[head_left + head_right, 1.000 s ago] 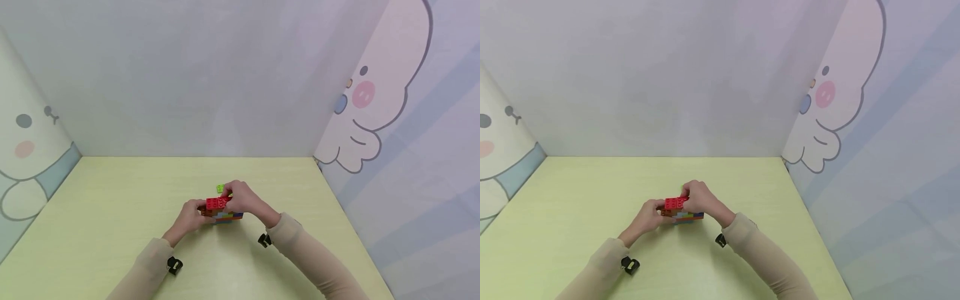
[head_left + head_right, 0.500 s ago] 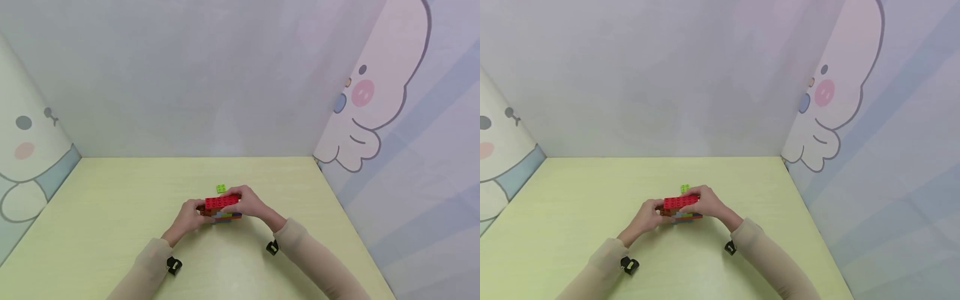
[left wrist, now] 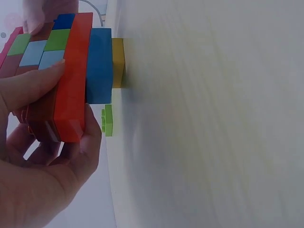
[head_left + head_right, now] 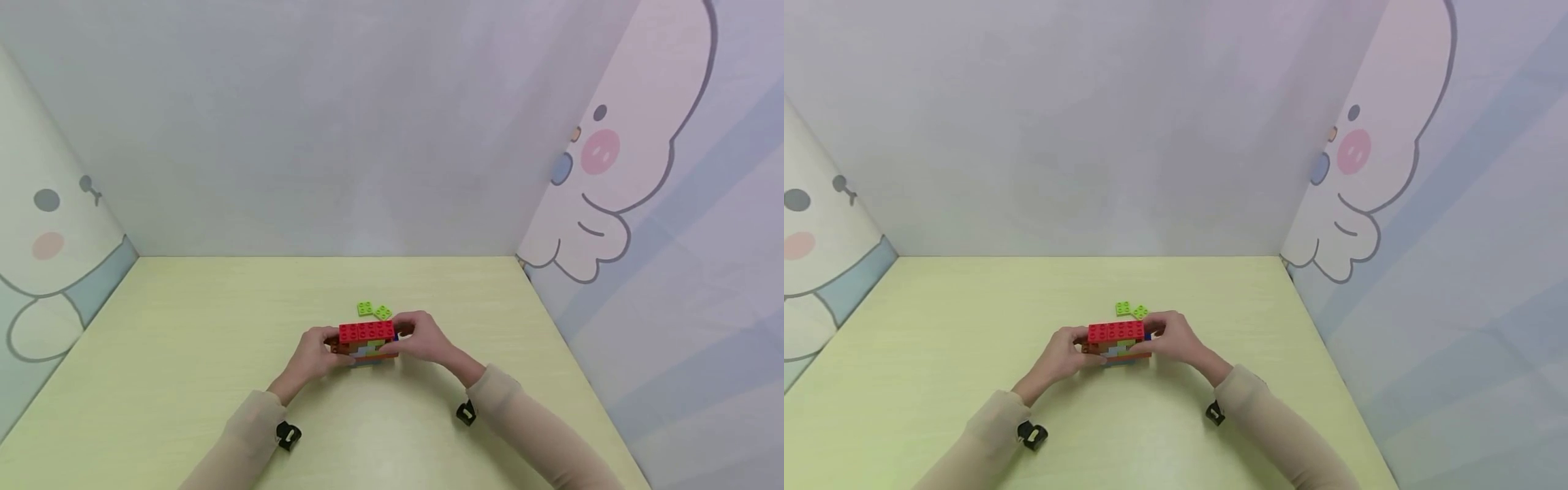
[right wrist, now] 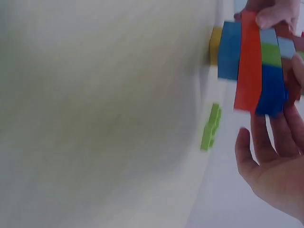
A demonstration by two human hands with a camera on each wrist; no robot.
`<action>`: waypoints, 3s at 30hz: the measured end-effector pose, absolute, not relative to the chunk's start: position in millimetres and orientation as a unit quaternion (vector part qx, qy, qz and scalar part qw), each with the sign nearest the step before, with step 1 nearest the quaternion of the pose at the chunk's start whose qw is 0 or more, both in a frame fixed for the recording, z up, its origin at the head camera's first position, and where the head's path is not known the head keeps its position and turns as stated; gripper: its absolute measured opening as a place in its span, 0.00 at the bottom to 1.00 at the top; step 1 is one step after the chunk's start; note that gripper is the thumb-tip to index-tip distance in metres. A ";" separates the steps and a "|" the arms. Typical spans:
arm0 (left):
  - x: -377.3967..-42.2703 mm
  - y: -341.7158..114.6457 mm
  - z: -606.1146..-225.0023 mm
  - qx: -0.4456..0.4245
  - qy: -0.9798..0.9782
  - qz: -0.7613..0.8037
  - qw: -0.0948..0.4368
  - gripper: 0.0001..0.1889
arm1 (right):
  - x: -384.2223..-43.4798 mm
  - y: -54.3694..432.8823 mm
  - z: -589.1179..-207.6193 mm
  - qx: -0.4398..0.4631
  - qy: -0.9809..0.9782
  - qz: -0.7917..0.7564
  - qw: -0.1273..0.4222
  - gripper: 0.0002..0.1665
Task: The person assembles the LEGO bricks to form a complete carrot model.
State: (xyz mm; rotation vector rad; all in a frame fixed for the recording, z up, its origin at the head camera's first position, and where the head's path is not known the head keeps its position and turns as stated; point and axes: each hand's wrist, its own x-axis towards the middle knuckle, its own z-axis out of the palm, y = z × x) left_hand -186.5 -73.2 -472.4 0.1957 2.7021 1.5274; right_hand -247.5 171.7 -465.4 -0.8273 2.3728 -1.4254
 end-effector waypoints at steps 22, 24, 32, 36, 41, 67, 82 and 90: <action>-186.7 -71.8 -472.3 0.071 0.870 0.487 0.014 0.21 | -320.0 164.7 -500.4 -0.271 0.895 -0.341 0.092 0.25; -186.7 -71.7 -471.8 0.069 0.871 0.486 0.015 0.21 | -320.5 160.5 -500.7 -0.300 0.896 -0.316 0.089 0.26; -187.0 -73.6 -471.7 0.066 0.870 0.489 0.018 0.20 | -320.6 157.3 -499.5 -0.301 0.919 -0.239 0.087 0.17; -187.3 -74.4 -471.6 0.064 0.873 0.484 0.015 0.19 | -316.7 166.8 -493.6 -0.285 0.919 -0.257 0.085 0.19; -187.4 -74.7 -471.2 0.064 0.873 0.483 0.017 0.20 | -306.3 180.0 -477.2 -0.289 0.906 -0.301 0.066 0.21; -188.1 -74.8 -473.0 0.062 0.871 0.487 0.024 0.19 | -248.1 195.6 -409.8 -0.342 0.846 -0.401 0.087 0.21; -188.7 -75.5 -470.2 0.063 0.872 0.485 0.020 0.19 | -241.2 179.5 -404.8 -0.367 0.851 -0.367 0.082 0.19; -189.7 -75.7 -472.2 0.063 0.871 0.487 0.021 0.19 | -238.9 173.3 -401.5 -0.338 0.865 -0.361 0.090 0.16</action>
